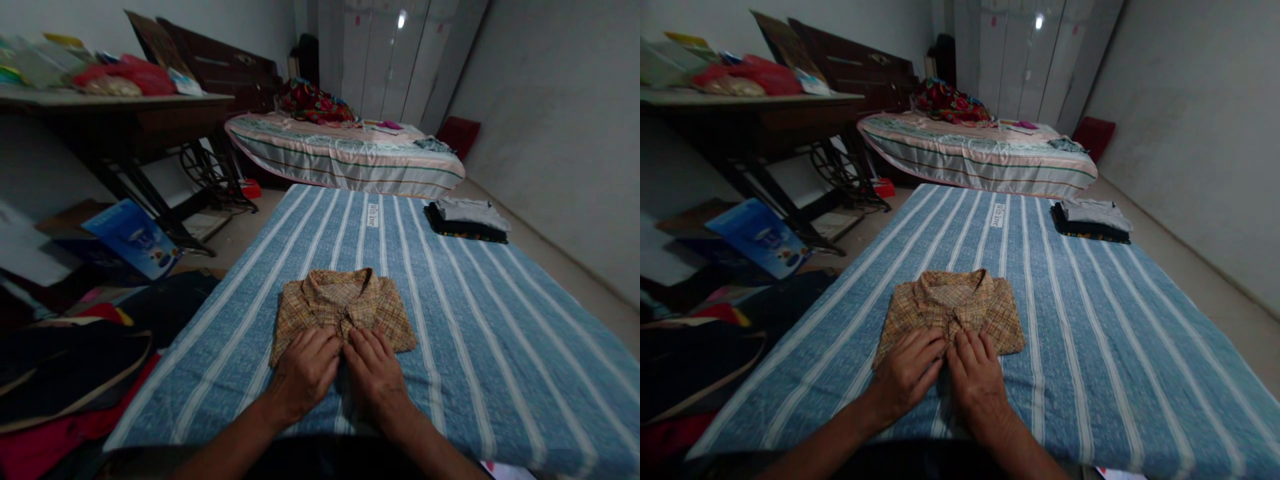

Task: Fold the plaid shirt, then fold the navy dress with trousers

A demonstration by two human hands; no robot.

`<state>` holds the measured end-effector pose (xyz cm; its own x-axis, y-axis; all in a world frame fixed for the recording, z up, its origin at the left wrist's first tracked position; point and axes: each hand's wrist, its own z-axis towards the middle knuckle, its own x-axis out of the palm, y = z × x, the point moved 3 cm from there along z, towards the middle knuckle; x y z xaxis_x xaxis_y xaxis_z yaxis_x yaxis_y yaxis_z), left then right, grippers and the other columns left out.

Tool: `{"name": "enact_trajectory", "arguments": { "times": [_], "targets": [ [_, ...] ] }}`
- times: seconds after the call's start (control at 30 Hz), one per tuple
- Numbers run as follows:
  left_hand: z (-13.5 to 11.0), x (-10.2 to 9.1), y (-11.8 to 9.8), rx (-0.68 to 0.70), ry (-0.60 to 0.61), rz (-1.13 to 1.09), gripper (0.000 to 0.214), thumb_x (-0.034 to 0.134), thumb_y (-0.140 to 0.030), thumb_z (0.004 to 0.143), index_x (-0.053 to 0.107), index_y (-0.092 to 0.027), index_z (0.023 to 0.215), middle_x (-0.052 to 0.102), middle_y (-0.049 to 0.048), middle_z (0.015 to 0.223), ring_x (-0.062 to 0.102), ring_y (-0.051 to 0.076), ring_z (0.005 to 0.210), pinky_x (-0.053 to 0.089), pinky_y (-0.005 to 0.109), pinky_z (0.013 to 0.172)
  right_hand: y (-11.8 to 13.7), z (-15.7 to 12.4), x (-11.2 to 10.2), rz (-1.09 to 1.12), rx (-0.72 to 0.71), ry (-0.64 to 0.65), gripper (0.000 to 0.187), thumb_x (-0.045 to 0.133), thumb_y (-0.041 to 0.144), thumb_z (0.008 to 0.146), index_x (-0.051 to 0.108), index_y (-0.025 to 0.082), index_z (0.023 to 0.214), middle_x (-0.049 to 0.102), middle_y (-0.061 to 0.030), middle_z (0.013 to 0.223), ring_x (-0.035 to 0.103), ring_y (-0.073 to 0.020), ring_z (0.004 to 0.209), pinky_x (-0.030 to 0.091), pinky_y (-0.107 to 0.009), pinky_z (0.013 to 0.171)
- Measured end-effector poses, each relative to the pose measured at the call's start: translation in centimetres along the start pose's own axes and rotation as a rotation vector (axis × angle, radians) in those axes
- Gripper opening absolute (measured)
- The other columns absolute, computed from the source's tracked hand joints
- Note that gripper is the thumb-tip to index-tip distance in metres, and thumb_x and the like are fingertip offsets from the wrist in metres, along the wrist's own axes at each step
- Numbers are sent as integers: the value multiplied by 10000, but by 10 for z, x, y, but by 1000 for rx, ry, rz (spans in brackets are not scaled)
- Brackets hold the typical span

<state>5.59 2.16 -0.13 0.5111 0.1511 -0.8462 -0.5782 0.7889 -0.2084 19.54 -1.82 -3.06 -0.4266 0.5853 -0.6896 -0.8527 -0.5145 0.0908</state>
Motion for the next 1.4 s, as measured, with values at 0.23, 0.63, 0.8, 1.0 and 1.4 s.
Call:
{"name": "enact_trajectory", "arguments": {
  "times": [0.23,0.63,0.8,1.0,1.4],
  "targets": [
    [2,1,-9,33,-96,-124,233,404,-108,858,597,-149,982,658,89,938,594,195,891,495,352,813,10,-11,-1,8,-47,-21,313,337,117,894,605,134,1056,628,-133,1147,469,-257,1201,414,-485,954],
    [4,6,-17,-23,-17,-18,152,453,-208,871,594,-170,916,640,74,950,568,206,854,474,366,759,-1,-17,-23,191,25,-55,240,409,105,870,591,158,1018,650,-133,1058,539,-237,1128,493,-440,896],
    [5,9,-19,-60,-12,1,168,423,-141,865,586,-180,857,630,58,925,563,189,828,462,353,752,-11,-18,-15,184,47,4,227,420,94,856,604,169,966,648,-121,1043,546,-231,1122,514,-410,882],
    [-2,9,-19,-80,-81,-6,165,431,-126,861,590,-166,878,626,71,940,561,200,869,455,359,783,-13,-22,-22,197,42,-59,216,443,90,846,596,162,980,652,-125,1028,567,-232,1087,527,-402,855],
    [-4,3,-30,-149,-122,33,175,448,-143,859,588,-171,757,590,52,791,515,185,743,427,332,678,-13,-26,-18,215,93,-24,238,449,77,831,595,167,996,644,-126,1038,565,-239,1085,512,-419,868]
  ]
}}
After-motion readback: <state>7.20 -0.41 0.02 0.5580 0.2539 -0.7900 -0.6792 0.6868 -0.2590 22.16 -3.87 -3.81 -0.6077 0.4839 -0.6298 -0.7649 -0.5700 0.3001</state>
